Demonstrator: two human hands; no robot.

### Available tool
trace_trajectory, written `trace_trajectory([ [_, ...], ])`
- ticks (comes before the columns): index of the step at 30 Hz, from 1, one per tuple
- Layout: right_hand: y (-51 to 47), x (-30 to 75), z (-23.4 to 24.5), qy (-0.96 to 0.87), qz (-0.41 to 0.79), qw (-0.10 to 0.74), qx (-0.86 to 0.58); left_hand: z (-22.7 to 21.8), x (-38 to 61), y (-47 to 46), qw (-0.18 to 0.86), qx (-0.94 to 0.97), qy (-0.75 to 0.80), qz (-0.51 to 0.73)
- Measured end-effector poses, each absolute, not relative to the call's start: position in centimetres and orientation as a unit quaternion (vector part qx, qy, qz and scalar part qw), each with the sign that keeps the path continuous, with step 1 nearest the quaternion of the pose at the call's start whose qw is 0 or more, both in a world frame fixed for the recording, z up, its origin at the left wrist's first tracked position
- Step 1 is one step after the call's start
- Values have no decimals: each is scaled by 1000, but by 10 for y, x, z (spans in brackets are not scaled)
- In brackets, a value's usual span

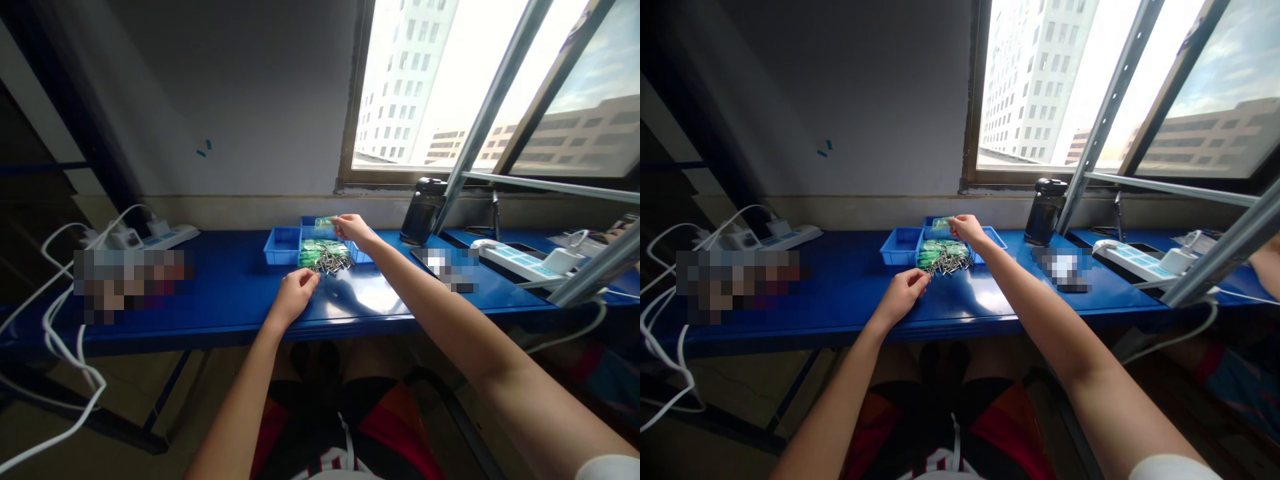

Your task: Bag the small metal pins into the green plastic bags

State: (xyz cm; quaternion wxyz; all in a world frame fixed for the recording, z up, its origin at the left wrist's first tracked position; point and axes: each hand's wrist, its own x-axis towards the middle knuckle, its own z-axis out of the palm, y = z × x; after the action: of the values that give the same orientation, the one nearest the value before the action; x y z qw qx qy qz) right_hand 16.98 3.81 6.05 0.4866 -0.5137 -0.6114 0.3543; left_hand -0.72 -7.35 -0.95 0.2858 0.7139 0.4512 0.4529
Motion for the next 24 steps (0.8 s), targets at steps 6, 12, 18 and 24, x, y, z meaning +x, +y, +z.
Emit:
trace_trajectory([
  [6,70,155,78,-593,429,405,-547,-8,-7,-75,286,716,455,445],
  [12,35,159,54,-789,86,255,-552,-9,-7,-76,257,737,453,430],
  [18,-1,175,35,-845,-72,148,-509,-6,-5,-79,164,776,479,376],
  [24,-10,193,20,-811,-128,155,-549,7,-8,-56,-20,810,542,224],
])
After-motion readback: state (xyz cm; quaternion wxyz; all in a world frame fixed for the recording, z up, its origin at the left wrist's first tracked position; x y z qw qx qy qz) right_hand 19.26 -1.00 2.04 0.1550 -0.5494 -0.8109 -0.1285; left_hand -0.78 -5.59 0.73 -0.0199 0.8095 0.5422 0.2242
